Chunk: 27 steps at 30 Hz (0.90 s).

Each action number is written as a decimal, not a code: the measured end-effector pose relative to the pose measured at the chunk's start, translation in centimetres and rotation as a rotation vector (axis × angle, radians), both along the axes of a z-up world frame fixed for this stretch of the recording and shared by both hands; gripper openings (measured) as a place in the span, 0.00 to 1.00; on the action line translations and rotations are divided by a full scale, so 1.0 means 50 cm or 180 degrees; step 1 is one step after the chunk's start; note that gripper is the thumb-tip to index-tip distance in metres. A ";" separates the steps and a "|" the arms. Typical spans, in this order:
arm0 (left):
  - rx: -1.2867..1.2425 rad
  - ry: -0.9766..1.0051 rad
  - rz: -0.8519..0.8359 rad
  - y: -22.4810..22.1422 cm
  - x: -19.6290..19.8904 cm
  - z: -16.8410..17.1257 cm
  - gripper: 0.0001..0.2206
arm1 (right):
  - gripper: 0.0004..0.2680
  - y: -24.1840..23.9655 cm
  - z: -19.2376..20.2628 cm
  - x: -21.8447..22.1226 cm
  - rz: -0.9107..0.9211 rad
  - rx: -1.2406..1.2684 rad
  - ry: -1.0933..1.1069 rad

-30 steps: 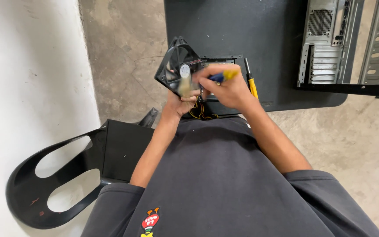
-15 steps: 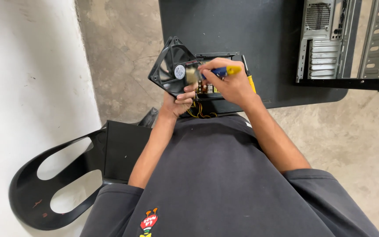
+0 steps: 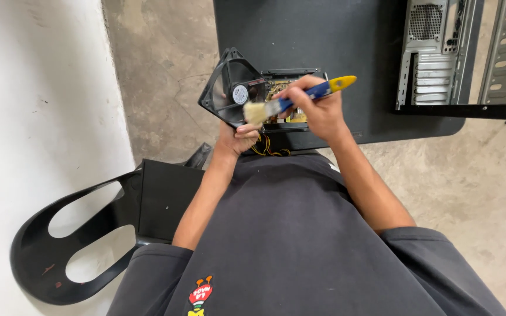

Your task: Cleaning and reassembling a computer power supply unit using a brush and a screwdriver on a repair bench.

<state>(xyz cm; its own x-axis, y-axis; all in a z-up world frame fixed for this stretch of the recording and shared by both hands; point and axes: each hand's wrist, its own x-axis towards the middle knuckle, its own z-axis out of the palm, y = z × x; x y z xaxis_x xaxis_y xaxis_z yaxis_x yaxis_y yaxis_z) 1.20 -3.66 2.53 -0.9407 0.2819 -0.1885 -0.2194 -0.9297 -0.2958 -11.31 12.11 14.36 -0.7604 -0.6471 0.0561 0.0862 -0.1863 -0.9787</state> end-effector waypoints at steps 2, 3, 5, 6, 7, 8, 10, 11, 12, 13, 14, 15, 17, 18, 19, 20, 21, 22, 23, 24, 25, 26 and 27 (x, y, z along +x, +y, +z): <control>0.0052 0.0001 -0.0025 0.010 0.014 -0.028 0.12 | 0.07 -0.005 0.006 0.023 0.0301 -0.0140 -0.0134; 0.0081 0.0041 -0.0043 0.008 0.011 -0.041 0.12 | 0.06 -0.013 0.011 0.027 0.0611 -0.0304 -0.0227; 0.0127 0.0099 -0.0071 0.006 0.009 -0.067 0.12 | 0.05 -0.018 0.043 0.008 0.0705 -0.0110 0.0242; 0.0179 0.0145 -0.0087 0.006 0.010 -0.081 0.12 | 0.04 -0.020 0.059 0.001 0.0807 0.0091 0.0697; 0.0176 0.0143 -0.0080 0.006 0.011 -0.063 0.12 | 0.04 -0.014 0.063 -0.012 0.0813 0.0087 0.0695; 0.0459 0.0359 -0.0073 0.006 0.012 -0.046 0.12 | 0.03 -0.008 0.067 -0.024 0.0237 0.0499 0.1641; 0.0734 0.0562 -0.0060 0.002 0.022 -0.025 0.14 | 0.02 -0.018 0.077 -0.027 -0.0347 0.0899 0.2568; 0.0696 0.0477 -0.0110 0.000 0.020 -0.024 0.21 | 0.05 -0.030 0.083 -0.025 -0.0396 0.0537 0.1782; 0.0657 0.0392 -0.0161 -0.001 0.017 -0.024 0.27 | 0.08 -0.042 0.088 -0.024 -0.0424 0.0181 0.0991; 0.0664 0.0385 -0.0166 0.001 0.018 -0.023 0.27 | 0.08 -0.048 0.080 -0.028 -0.0429 0.0189 0.0985; 0.0609 0.0392 -0.0172 0.002 0.018 -0.022 0.19 | 0.07 -0.055 0.071 -0.032 -0.0291 0.0402 0.0322; 0.0548 0.0408 -0.0178 0.001 0.014 -0.022 0.12 | 0.07 -0.063 0.062 -0.040 -0.0155 0.0606 -0.0334; 0.0539 0.0503 -0.0256 0.005 0.012 -0.020 0.21 | 0.05 -0.046 0.087 -0.054 -0.0356 0.1489 -0.0058; 0.0528 0.0596 -0.0327 0.006 0.012 -0.019 0.31 | 0.05 -0.039 0.099 -0.061 -0.0551 0.2369 0.0222; 0.0522 0.0588 -0.0305 0.008 0.010 -0.020 0.31 | 0.05 -0.038 0.106 -0.063 -0.0527 0.2365 0.0220; 0.0341 0.0692 -0.0370 0.010 0.007 -0.021 0.29 | 0.06 -0.038 0.112 -0.064 -0.0557 0.2281 0.0528; 0.0162 0.0790 -0.0450 0.014 0.005 -0.023 0.27 | 0.07 -0.034 0.119 -0.064 -0.0599 0.2194 0.0825; 0.0158 0.0776 -0.0444 0.009 0.014 -0.015 0.27 | 0.07 -0.038 0.104 -0.056 -0.0588 0.2190 0.0814; 0.0327 0.0593 -0.0290 0.005 0.013 -0.007 0.16 | 0.07 -0.041 0.093 -0.054 -0.0452 0.1505 0.0556; 0.0496 0.0408 -0.0136 0.000 0.011 0.002 0.09 | 0.07 -0.043 0.082 -0.053 -0.0312 0.0821 0.0301; 0.0502 0.0423 -0.0145 -0.003 0.011 -0.003 0.09 | 0.07 -0.028 0.060 -0.058 -0.0321 0.0827 0.0316; 0.0665 0.0467 -0.0069 -0.007 0.010 -0.009 0.11 | 0.09 -0.012 0.038 -0.062 -0.0273 0.1971 0.0906; 0.0824 0.0489 0.0022 -0.012 0.019 -0.015 0.15 | 0.11 0.001 0.014 -0.062 -0.0197 0.3113 0.1478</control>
<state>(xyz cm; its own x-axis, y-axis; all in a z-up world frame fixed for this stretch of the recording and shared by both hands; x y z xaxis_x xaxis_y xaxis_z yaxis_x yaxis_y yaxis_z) 2.13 -4.27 1.79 -0.9547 0.2956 0.0335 -0.2739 -0.8293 -0.4870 -14.40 12.16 15.04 -0.8308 -0.5291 -0.1726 -0.3136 0.7012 -0.6403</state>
